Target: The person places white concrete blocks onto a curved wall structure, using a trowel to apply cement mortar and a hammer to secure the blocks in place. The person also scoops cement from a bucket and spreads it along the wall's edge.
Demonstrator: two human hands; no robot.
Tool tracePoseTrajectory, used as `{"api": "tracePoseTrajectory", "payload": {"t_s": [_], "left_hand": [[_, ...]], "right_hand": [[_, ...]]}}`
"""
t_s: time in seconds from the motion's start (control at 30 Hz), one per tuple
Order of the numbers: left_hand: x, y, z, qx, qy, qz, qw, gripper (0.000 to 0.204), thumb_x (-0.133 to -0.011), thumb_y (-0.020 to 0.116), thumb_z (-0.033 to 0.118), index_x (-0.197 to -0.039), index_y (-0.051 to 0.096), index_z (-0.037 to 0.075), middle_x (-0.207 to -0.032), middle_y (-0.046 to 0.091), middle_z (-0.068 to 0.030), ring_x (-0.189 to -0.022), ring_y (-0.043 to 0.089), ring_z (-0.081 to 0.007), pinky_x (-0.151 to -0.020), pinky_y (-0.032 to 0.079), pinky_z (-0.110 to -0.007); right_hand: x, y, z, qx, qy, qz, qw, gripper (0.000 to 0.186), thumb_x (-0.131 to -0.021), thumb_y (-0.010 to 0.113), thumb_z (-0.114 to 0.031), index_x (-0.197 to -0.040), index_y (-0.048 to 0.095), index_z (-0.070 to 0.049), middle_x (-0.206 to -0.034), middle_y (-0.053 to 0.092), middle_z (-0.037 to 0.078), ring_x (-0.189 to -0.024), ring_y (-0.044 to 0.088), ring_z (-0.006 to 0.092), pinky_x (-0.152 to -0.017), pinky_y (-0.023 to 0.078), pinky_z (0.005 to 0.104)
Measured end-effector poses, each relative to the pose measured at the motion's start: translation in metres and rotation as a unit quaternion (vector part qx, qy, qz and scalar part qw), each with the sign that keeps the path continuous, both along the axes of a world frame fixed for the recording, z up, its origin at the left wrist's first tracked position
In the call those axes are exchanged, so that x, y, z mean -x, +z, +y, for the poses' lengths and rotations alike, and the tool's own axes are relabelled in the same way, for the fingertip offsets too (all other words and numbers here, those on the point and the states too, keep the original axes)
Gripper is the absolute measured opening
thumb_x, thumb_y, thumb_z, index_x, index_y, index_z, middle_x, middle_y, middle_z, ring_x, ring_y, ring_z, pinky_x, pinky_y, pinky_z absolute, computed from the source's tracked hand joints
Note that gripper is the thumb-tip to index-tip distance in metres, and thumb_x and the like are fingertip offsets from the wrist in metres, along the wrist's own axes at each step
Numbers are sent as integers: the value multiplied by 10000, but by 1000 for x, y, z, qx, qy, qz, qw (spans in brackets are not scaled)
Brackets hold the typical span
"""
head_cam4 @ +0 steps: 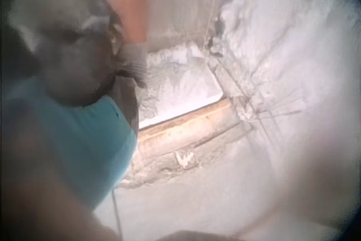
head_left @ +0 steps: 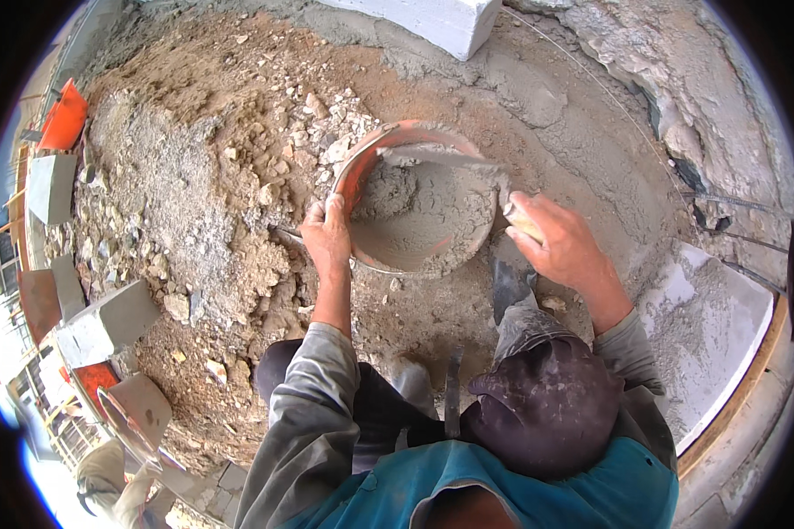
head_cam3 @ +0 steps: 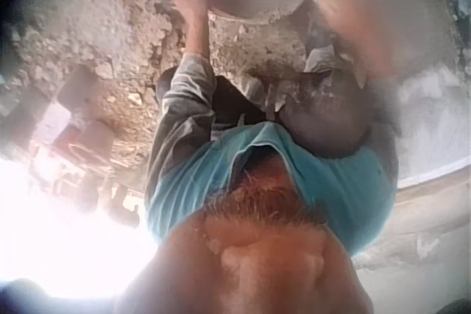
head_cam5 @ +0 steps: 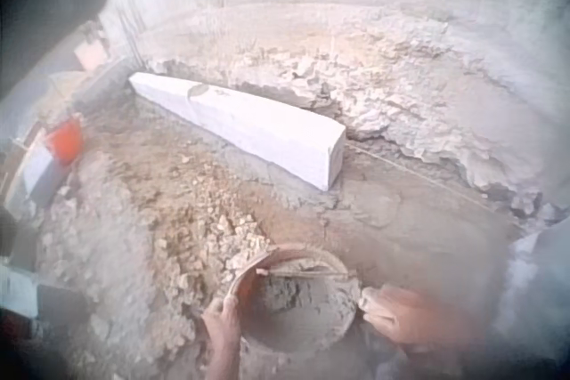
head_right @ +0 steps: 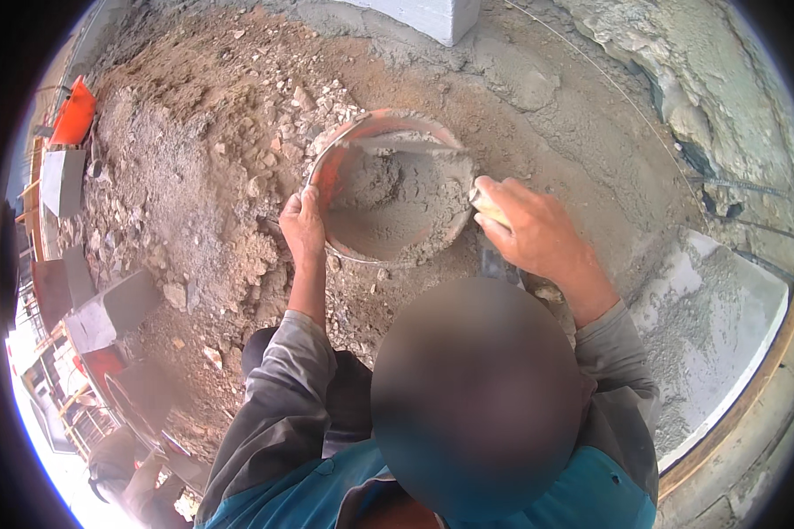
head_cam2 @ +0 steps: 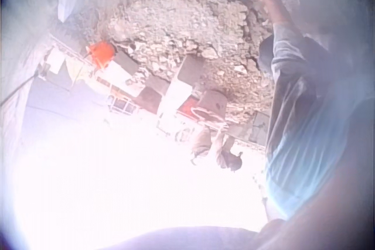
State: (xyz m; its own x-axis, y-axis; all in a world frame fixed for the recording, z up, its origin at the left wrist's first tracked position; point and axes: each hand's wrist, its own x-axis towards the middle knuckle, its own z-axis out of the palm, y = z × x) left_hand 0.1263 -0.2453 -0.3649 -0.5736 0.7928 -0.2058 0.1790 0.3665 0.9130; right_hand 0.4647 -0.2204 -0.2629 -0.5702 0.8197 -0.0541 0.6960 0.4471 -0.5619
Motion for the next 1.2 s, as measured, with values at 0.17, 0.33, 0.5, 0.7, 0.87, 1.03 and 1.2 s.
{"api": "tracePoseTrajectory", "payload": {"t_s": [0.17, 0.33, 0.5, 0.7, 0.87, 1.03, 1.2], "left_hand": [[0, 1, 0, 3, 4, 26, 1000, 283, -922, 618, 237, -754, 590, 10, -677, 495, 53, -624, 388, -52, -536, 321, -244], [-12, 23, -15, 63, 14, 117, 991, 263, -906, 621, 214, -963, 601, -41, -810, 608, -86, -763, 558, -159, -697, 464, -316], [-22, 101, -76, 115, 59, 97, 987, 429, -860, 654, 184, -1168, 514, -80, -1047, 589, -194, -926, 599, -294, -839, 475, -389], [-28, 245, -97, 143, -4, 147, 979, 480, -848, 681, 232, -1212, 499, -22, -1064, 551, -222, -958, 582, -361, -832, 480, -424], [-19, 315, -210, 230, 56, 88, 968, 532, -851, 678, 262, -1248, 464, -19, -1088, 549, -234, -992, 576, -385, -862, 474, -440], [-10, 390, -327, 328, 122, 12, 937, 513, -842, 678, 281, -1221, 505, -16, -1123, 582, -240, -1061, 573, -389, -891, 471, -450], [8, 449, -459, 390, 269, 3, 881, 500, -810, 710, 272, -1188, 552, -14, -1026, 652, -234, -986, 628, -369, -871, 492, -430]], "right_hand": [[24, 20, 7, 49, 68, -88, 993, 436, -869, 652, -217, -1262, 537, -68, -944, 580, 139, -795, 615, 345, -698, 480, 451], [-1, 11, 22, 115, 133, -198, 964, 461, -849, 673, -216, -1255, 536, -43, -942, 602, 153, -793, 622, 358, -676, 488, 452], [22, 48, 41, 79, 80, 52, 992, 382, -875, 620, -209, -1209, 539, -43, -970, 634, 207, -836, 633, 400, -713, 500, 484], [14, 135, 54, 140, 6, -10, 990, 401, -852, 653, -173, -1193, 546, 10, -1035, 643, 264, -951, 617, 440, -797, 487, 501], [62, 249, 27, 112, 16, -27, 993, 370, -857, 649, -188, -1152, 537, 4, -992, 639, 275, -902, 622, 453, -763, 478, 502], [56, 355, 27, 131, 129, -213, 959, 349, -848, 663, -213, -1102, 535, -11, -902, 642, 257, -858, 624, 453, -738, 469, 509], [70, 439, -10, 126, 105, -129, 978, 338, -822, 679, -205, -1068, 534, -25, -880, 646, 251, -847, 630, 450, -734, 479, 506]]}}
